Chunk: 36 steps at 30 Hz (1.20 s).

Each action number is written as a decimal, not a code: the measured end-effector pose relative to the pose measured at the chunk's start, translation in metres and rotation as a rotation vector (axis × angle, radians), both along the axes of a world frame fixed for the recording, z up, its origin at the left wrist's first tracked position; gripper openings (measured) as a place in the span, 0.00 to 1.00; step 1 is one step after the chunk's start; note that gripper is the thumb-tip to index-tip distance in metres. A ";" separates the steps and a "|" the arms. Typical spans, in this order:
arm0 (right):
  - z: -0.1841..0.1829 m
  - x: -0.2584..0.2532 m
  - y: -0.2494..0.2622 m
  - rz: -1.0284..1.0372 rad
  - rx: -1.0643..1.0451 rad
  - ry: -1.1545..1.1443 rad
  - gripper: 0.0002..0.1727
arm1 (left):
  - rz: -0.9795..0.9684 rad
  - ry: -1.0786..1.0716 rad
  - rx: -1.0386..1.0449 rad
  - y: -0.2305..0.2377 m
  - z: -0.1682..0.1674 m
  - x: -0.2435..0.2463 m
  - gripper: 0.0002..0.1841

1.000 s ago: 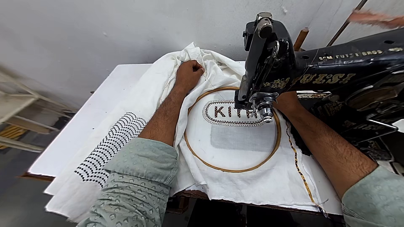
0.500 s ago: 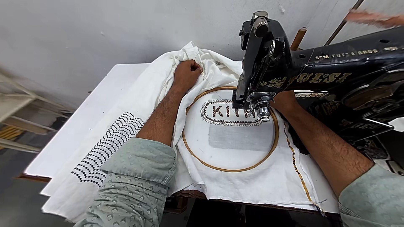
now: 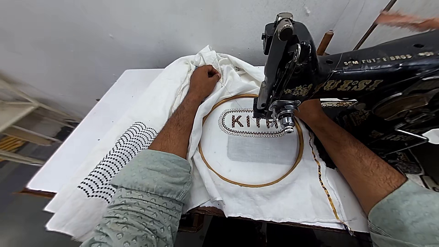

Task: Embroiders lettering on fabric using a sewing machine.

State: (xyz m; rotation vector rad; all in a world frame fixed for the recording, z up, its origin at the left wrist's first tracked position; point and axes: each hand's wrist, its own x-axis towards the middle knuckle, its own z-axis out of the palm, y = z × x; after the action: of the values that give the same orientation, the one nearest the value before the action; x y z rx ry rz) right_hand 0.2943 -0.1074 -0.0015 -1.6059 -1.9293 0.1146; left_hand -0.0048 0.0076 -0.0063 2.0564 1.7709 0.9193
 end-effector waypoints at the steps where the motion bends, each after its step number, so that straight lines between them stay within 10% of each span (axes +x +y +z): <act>1: 0.000 0.000 0.000 -0.002 -0.006 -0.004 0.21 | 0.000 -0.001 0.001 0.000 0.000 0.000 0.12; 36: -0.004 0.002 0.002 0.025 0.059 0.017 0.20 | -0.002 -0.001 0.016 0.001 -0.002 -0.001 0.12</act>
State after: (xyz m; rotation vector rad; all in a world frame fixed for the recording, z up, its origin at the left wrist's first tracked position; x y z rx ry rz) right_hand 0.2959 -0.1053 -0.0055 -1.5384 -1.9228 0.0804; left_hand -0.0056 0.0089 -0.0080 2.0667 1.7657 0.9370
